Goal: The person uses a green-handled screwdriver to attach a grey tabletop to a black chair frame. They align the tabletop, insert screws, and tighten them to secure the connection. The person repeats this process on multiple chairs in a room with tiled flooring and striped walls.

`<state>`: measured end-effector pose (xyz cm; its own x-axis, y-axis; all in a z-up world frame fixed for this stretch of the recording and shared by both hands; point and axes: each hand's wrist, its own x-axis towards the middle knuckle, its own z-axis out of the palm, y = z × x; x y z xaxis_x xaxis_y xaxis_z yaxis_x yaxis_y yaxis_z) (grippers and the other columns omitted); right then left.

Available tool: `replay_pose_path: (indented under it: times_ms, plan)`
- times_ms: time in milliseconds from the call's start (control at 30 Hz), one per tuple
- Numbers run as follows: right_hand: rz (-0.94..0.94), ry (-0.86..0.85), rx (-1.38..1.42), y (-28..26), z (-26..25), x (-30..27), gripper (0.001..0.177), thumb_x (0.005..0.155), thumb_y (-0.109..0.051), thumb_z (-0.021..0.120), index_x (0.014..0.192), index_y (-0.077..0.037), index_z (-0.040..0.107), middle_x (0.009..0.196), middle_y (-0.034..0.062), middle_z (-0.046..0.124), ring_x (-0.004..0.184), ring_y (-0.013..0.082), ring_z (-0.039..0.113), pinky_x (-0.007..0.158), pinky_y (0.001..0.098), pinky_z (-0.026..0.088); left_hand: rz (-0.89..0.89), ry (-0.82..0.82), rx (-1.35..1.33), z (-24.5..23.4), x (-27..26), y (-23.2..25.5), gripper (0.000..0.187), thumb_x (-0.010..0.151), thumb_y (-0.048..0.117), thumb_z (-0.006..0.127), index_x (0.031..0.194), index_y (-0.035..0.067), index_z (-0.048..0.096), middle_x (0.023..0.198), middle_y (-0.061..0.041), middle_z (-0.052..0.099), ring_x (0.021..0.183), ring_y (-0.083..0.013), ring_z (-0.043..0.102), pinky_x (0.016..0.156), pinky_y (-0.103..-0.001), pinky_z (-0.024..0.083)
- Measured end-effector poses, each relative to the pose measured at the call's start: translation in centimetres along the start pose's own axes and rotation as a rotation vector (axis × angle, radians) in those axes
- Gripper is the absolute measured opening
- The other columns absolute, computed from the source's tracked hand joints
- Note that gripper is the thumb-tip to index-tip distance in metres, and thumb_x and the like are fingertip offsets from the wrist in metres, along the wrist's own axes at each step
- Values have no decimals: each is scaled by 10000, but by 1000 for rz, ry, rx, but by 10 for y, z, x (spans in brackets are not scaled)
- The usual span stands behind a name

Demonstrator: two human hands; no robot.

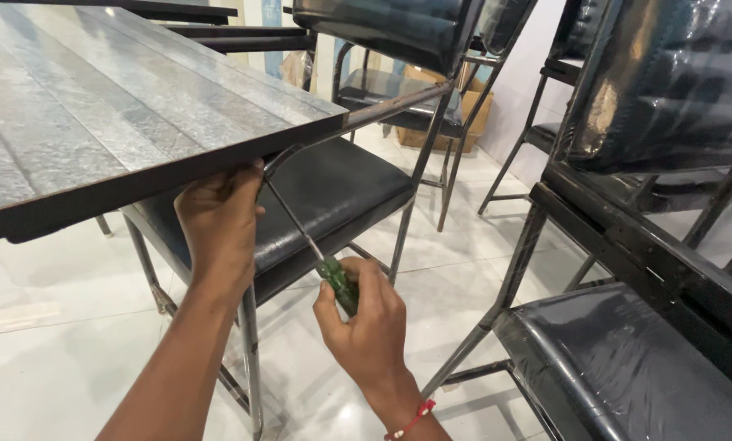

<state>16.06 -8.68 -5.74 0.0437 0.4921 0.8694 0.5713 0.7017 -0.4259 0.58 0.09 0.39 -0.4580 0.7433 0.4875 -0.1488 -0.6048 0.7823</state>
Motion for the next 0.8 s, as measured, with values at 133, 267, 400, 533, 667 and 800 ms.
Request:
replay_pose_path:
  times_ms: [133, 267, 400, 533, 667, 800]
  plan:
    - [361, -112, 248, 0, 5, 1, 255, 884, -106, 701, 1052, -14, 532, 863, 106, 650, 581, 155, 636, 452, 306, 477, -27, 25, -21, 2, -1, 1, 46, 911, 114, 773, 926, 74, 789, 774, 51, 716, 640, -5, 597, 541, -193, 496]
    - [870, -461, 1234, 2, 7, 0, 372, 959, -283, 565, 1180, 17, 567, 848, 149, 708, 541, 139, 648, 375, 242, 443, -7, -2, -61, 1, 0, 0, 46, 922, 99, 760, 926, 59, 783, 762, 43, 718, 633, -11, 598, 550, -197, 494]
    - [962, -538, 1560, 2, 14, -7, 389, 996, -290, 512, 1155, 53, 605, 763, 158, 722, 489, 131, 634, 386, 232, 476, -13, 2, -57, 0, 0, -3, 49, 920, 80, 745, 912, 54, 786, 724, 44, 691, 600, -11, 568, 536, -199, 464]
    - [460, -205, 527, 1, 24, -17, 262, 1019, -194, 616, 1179, 12, 640, 819, 113, 711, 635, 149, 646, 516, 270, 495, 22, 13, -31, 0, 1, -8, 104, 953, 94, 742, 864, 51, 776, 700, 61, 663, 589, 7, 550, 519, -190, 461]
    - [-107, 94, -107, 3, 24, -16, 248, 974, -128, 713, 1164, -18, 599, 908, 96, 702, 765, 215, 702, 658, 332, 554, 74, 30, -33, 3, 1, -10, 133, 964, 85, 746, 839, 46, 771, 695, 63, 652, 584, 10, 537, 509, -185, 451]
    - [373, -92, 358, 1, 24, -12, 350, 930, -191, 699, 1179, 35, 602, 861, 146, 712, 640, 201, 718, 504, 293, 540, 79, 17, -38, 0, 2, -14, 156, 979, 93, 736, 831, 53, 767, 680, 63, 642, 578, 13, 531, 509, -183, 464]
